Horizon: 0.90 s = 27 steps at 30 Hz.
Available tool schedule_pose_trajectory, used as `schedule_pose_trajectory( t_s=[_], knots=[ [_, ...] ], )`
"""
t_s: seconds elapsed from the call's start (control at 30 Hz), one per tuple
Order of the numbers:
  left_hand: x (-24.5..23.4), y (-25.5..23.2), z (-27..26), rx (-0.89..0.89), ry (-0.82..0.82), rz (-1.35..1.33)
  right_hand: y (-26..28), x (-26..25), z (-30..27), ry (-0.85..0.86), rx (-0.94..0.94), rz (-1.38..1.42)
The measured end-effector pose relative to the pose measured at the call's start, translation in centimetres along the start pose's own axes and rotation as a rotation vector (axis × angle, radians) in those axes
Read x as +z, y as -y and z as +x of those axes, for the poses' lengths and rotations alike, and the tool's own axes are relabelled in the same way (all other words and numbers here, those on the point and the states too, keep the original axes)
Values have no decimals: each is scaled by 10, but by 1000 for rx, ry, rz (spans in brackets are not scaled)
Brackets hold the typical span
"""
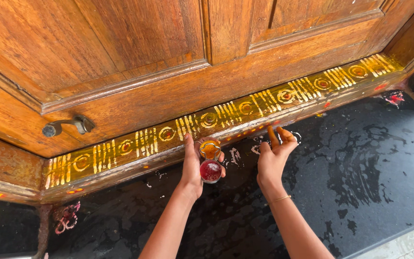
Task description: The person applies a yellow paste to the bottom edge of a wooden door using their fingers. They hold small containers of colored paste and repeatedly dip their fingers into a larger bucket to retrieve more paste, spreading it along the door's decorative border.
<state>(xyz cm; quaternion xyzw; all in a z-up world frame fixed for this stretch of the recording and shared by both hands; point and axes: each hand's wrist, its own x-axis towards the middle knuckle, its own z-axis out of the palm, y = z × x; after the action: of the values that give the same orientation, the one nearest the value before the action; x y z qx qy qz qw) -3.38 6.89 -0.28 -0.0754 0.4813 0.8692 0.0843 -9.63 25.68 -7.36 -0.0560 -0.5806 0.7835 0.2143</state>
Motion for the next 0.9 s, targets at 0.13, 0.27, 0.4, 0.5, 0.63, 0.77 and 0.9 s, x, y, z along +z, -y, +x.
schedule_pose_trajectory(
  t_s=[0.13, 0.27, 0.4, 0.5, 0.63, 0.77, 0.9],
  knots=[
    [-2, 0, 0, -6, -9, -2, 2, 4, 2, 40, -24, 8],
    [-5, 0, 0, -6, -14, -3, 5, 7, 2, 78, -2, -2],
    [-7, 2, 1, -9, -18, -10, 5, 7, 1, 108, -50, -14],
    [-8, 2, 1, 0, -12, 4, 5, 5, 3, 12, -8, -56],
    [-7, 2, 0, -9, -21, 8, 3, 3, 11, 34, -49, -61],
    [-6, 4, 0, -16, -25, 0, 1, 1, 17, 47, -66, -52],
    [-2, 6, 1, -27, -22, -4, 14, -6, 9, -66, -205, -96]
  ],
)
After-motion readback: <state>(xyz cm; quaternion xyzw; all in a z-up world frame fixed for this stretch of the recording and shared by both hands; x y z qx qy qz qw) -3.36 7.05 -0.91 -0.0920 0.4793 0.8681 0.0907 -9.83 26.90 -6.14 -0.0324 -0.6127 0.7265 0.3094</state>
